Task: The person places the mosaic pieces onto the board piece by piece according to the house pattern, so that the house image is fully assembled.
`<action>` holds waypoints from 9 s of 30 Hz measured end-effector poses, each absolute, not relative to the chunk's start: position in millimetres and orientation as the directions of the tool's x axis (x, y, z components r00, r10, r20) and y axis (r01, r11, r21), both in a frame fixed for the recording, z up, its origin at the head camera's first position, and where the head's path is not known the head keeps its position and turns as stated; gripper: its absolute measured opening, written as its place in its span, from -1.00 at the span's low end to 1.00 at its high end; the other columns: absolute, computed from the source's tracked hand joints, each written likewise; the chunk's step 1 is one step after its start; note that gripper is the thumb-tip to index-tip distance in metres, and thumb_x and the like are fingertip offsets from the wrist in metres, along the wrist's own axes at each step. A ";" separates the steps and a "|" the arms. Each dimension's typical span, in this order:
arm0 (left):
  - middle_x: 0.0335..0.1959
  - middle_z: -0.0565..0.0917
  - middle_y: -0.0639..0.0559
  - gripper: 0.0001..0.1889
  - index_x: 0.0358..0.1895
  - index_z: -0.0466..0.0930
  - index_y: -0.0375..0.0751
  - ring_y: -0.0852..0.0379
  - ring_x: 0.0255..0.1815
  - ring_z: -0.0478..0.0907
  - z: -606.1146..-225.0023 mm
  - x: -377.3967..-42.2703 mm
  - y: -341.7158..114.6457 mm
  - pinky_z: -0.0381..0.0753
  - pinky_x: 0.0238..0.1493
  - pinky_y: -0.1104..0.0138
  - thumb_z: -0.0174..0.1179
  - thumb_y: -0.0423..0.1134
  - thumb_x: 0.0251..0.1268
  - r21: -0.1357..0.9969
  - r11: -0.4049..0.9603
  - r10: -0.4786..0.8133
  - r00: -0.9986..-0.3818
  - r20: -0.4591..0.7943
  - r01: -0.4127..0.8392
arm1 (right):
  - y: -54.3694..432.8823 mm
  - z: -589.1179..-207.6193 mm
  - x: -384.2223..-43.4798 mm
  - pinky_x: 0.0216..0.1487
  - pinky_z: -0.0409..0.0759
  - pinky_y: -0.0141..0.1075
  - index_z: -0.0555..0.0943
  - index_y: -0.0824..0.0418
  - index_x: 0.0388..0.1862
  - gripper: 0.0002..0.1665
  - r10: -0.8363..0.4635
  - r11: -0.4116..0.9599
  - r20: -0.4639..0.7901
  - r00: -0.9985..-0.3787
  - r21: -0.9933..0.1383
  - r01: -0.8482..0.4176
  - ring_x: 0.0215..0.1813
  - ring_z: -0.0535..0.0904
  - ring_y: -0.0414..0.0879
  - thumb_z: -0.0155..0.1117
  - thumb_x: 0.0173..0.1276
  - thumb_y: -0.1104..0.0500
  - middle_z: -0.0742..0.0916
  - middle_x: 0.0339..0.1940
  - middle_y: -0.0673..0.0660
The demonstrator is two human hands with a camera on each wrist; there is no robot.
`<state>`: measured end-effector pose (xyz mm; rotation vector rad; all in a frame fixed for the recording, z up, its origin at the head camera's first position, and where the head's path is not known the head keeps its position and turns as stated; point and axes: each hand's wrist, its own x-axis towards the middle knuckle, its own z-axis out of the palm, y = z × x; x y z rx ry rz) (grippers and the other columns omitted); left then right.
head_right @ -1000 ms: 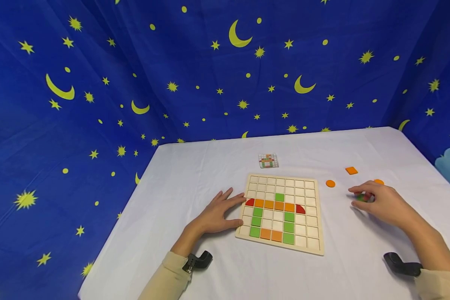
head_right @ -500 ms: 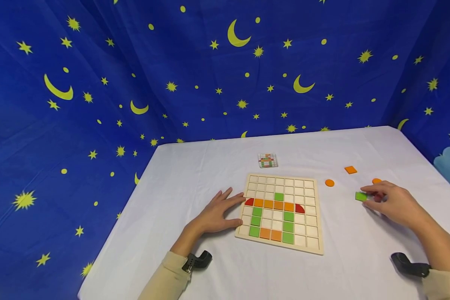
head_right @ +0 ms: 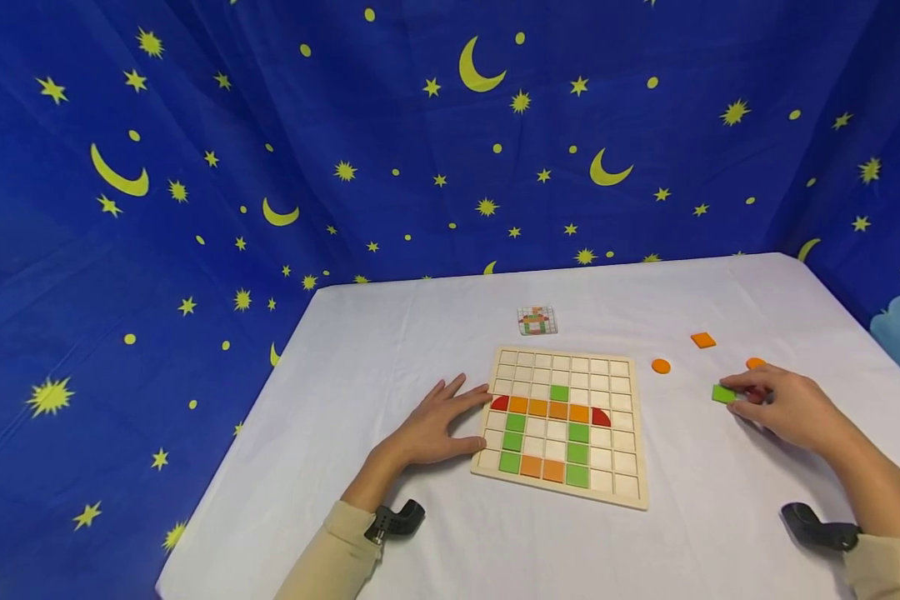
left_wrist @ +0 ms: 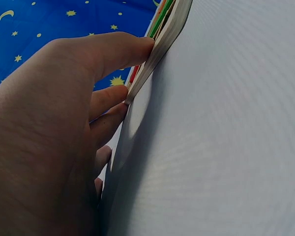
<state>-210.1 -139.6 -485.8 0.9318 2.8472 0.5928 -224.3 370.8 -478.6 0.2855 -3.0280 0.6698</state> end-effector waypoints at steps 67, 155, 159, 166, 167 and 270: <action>0.46 0.11 0.42 -0.25 0.45 0.24 0.23 0.12 0.53 -0.20 -484.1 -209.4 -138.8 -0.31 0.49 0.18 0.09 0.35 0.20 0.390 0.751 0.575 -0.818 0.010 0.533 | 270.9 -448.4 -246.7 -0.44 0.42 -0.36 0.71 0.19 -0.02 -0.64 -0.407 0.760 0.121 -0.905 -0.504 -0.410 -0.32 0.43 -0.08 0.43 0.18 0.17 0.62 -0.24 0.03; 0.46 0.12 0.40 -0.27 0.45 0.24 0.25 0.12 0.53 -0.19 -484.2 -209.6 -139.2 -0.29 0.49 0.15 0.07 0.35 0.21 0.376 0.749 0.582 -0.813 0.023 0.546 | 157.1 -457.2 -271.2 -0.21 0.54 -0.24 0.74 0.14 -0.05 -0.70 -0.660 0.626 0.066 -0.748 -0.502 -0.596 -0.27 0.48 -0.16 0.40 0.23 0.15 0.63 -0.20 -0.06; 0.46 0.12 0.40 -0.27 0.45 0.23 0.26 0.12 0.53 -0.20 -484.2 -209.5 -138.8 -0.29 0.49 0.16 0.06 0.36 0.21 0.374 0.750 0.581 -0.813 0.022 0.546 | 158.0 -457.1 -270.3 -0.17 0.54 -0.22 0.74 0.14 -0.05 -0.70 -0.653 0.632 0.069 -0.755 -0.500 -0.592 -0.26 0.48 -0.16 0.40 0.23 0.13 0.63 -0.20 -0.06; 0.46 0.12 0.39 -0.26 0.45 0.24 0.24 0.11 0.53 -0.19 -484.3 -209.5 -138.8 -0.29 0.49 0.16 0.07 0.35 0.21 0.380 0.747 0.582 -0.813 0.023 0.545 | 165.5 -456.4 -270.3 -0.17 0.55 -0.20 0.74 0.09 -0.05 -0.72 -0.625 0.645 0.050 -0.779 -0.528 -0.552 -0.25 0.49 -0.16 0.40 0.24 0.11 0.64 -0.22 -0.09; 0.46 0.12 0.39 -0.26 0.45 0.24 0.24 0.11 0.53 -0.19 -484.4 -209.6 -138.8 -0.29 0.49 0.16 0.07 0.35 0.20 0.381 0.747 0.582 -0.813 0.022 0.545 | 167.1 -455.9 -270.1 -0.17 0.55 -0.21 0.74 0.08 -0.06 -0.72 -0.620 0.646 0.047 -0.783 -0.535 -0.544 -0.25 0.49 -0.16 0.40 0.24 0.12 0.64 -0.22 -0.09; 0.46 0.12 0.40 -0.25 0.46 0.21 0.27 0.14 0.54 -0.22 -483.8 -210.2 -137.8 -0.30 0.49 0.15 0.06 0.36 0.20 0.387 0.756 0.574 -0.819 -0.002 0.529 | 301.6 -446.9 -297.7 -0.51 0.35 -0.28 0.64 0.35 0.06 -0.48 -0.268 0.817 0.017 -0.963 -0.526 -0.236 -0.32 0.39 0.02 0.42 0.13 0.13 0.62 -0.24 0.19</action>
